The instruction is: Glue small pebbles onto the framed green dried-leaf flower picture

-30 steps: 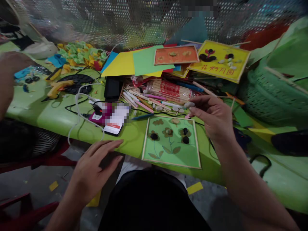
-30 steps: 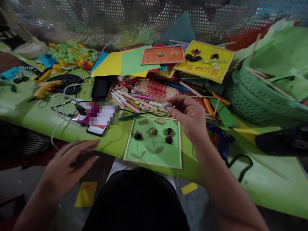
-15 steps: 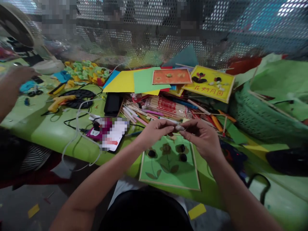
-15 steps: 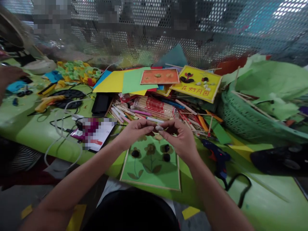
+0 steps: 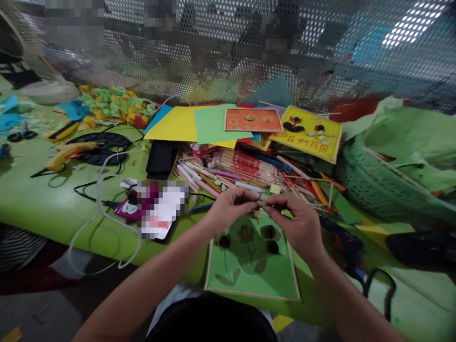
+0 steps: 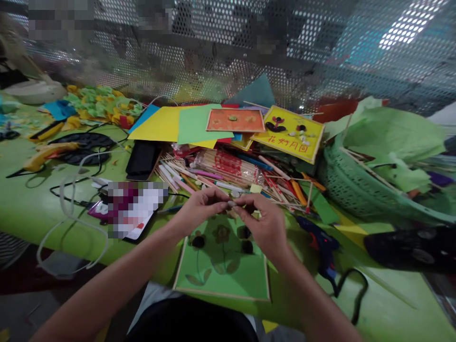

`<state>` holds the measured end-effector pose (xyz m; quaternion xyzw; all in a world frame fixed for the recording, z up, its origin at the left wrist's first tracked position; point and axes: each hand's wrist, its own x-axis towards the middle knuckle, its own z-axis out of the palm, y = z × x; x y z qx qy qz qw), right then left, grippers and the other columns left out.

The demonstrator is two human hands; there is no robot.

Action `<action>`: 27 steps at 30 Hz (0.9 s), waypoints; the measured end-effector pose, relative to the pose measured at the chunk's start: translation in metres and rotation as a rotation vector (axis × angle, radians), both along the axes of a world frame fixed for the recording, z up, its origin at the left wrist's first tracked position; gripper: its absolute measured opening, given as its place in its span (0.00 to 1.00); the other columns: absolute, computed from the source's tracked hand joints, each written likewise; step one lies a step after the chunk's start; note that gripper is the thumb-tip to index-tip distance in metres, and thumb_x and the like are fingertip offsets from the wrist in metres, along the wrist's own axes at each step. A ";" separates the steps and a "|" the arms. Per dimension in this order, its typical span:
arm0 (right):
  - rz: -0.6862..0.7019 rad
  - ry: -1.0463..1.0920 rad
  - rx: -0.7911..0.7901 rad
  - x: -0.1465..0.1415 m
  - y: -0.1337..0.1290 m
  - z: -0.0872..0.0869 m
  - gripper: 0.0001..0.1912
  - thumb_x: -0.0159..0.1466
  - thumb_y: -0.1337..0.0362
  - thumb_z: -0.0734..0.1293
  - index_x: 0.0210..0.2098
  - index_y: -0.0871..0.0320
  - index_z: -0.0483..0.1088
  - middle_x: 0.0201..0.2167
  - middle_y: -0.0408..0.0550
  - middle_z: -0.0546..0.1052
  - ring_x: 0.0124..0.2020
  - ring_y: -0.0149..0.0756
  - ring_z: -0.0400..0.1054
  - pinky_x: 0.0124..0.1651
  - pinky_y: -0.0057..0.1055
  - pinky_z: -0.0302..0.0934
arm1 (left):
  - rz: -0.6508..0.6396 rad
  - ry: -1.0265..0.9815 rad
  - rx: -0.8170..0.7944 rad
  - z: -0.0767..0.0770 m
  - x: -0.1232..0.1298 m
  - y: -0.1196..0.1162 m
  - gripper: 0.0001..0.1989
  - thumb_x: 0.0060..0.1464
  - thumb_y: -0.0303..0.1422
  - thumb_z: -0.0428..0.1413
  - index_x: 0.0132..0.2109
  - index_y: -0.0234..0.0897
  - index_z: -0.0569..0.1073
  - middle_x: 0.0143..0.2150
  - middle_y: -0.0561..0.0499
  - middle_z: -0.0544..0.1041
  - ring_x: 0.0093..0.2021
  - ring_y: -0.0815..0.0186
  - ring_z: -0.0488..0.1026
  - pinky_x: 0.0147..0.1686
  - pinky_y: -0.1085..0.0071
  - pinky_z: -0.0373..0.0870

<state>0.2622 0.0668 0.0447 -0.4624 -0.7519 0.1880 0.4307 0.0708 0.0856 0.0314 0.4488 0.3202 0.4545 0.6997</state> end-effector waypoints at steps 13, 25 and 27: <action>0.020 -0.197 0.089 0.000 -0.003 0.007 0.08 0.63 0.64 0.71 0.43 0.53 0.73 0.38 0.45 0.76 0.32 0.34 0.72 0.38 0.32 0.68 | 0.012 0.017 0.041 -0.004 -0.003 0.003 0.18 0.43 0.37 0.70 0.38 0.32 0.75 0.33 0.50 0.79 0.34 0.69 0.76 0.39 0.71 0.71; -0.027 -0.343 0.135 0.005 -0.016 0.024 0.06 0.62 0.63 0.72 0.40 0.52 0.76 0.36 0.47 0.78 0.37 0.40 0.72 0.40 0.38 0.67 | 0.058 0.145 0.261 -0.003 -0.011 0.010 0.17 0.46 0.40 0.68 0.38 0.33 0.75 0.32 0.51 0.77 0.31 0.72 0.72 0.31 0.75 0.68; -0.062 -0.324 0.086 0.008 -0.031 0.025 0.07 0.62 0.62 0.72 0.41 0.51 0.76 0.38 0.48 0.78 0.41 0.42 0.73 0.42 0.39 0.67 | 0.148 0.112 0.273 -0.001 -0.015 0.013 0.16 0.49 0.40 0.67 0.39 0.33 0.75 0.33 0.51 0.77 0.32 0.72 0.73 0.33 0.75 0.69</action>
